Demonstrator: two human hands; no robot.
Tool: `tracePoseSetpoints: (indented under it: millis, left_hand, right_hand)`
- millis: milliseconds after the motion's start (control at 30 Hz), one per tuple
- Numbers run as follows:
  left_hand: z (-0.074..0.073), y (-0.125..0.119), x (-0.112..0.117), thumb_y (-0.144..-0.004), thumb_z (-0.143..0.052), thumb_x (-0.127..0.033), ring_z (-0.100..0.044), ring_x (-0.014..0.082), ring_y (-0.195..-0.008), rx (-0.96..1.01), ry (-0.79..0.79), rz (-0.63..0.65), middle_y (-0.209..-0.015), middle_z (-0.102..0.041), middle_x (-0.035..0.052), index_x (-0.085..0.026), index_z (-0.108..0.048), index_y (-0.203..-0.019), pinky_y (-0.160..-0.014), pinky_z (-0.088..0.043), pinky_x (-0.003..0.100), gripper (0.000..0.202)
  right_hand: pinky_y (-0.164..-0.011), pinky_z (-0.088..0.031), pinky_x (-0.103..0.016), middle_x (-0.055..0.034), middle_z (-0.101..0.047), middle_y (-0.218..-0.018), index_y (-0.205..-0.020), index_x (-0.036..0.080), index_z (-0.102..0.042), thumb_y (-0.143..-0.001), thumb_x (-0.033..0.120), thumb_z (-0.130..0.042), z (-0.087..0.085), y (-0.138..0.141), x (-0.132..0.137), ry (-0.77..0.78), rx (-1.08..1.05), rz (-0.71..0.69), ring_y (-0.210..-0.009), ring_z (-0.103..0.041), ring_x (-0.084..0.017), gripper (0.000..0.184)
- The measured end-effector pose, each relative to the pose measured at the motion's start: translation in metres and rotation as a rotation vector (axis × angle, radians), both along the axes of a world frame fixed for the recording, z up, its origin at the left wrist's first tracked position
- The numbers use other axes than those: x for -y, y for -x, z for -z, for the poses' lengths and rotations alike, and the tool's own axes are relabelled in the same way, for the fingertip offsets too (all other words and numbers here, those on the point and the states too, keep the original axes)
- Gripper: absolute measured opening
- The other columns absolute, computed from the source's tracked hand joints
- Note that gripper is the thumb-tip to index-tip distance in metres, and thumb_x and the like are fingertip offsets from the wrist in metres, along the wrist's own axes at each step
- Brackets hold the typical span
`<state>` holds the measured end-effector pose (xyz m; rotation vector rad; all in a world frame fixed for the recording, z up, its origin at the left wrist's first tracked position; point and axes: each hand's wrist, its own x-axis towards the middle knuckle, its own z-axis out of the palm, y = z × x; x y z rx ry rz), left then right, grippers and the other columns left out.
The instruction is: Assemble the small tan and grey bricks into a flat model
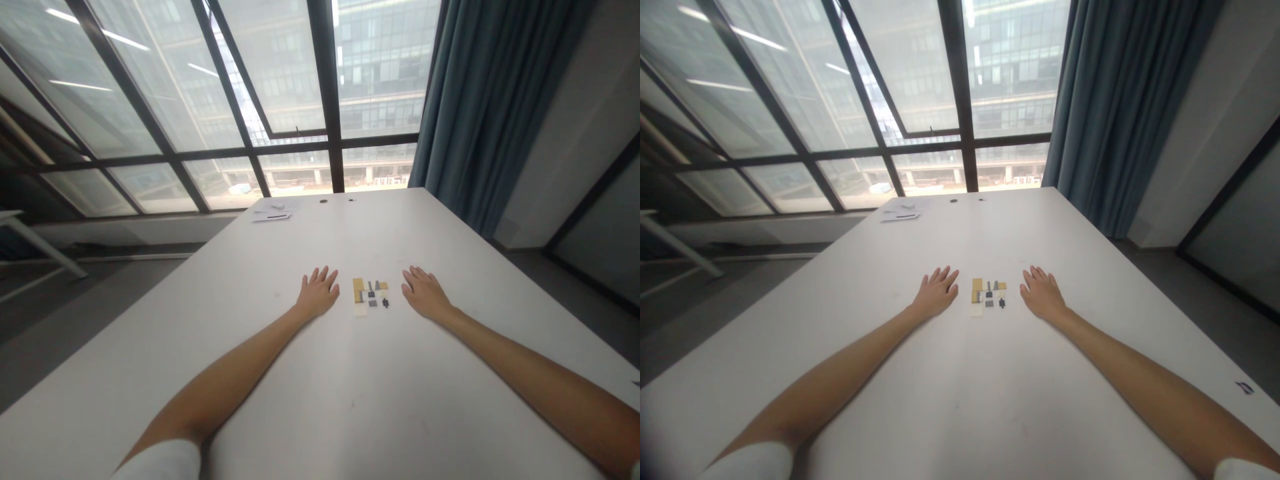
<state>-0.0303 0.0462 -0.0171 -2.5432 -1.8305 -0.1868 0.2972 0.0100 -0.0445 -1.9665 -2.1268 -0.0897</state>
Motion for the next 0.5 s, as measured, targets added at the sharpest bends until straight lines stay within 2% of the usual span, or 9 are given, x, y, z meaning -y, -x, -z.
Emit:
tracePoseSetpoints:
  millis: [500]
  left_hand:
    - [-0.0015,0.0003,0.0006,-0.099,-0.027,-0.049,-0.020,0.0332,-0.150,-0.007,-0.009,-0.003,-0.163,-0.024,0.0060,-0.031,-0.031,-0.153,-0.117,-0.020,0.060,0.058]
  right_hand:
    - [-0.118,-0.024,-0.051,-0.0152,-0.036,-0.157,-0.145,0.015,-0.046,-0.099,0.038,-0.033,-0.0041,0.0029,0.0021,0.003,-0.006,0.004,-0.146,-0.031,-0.030,0.053]
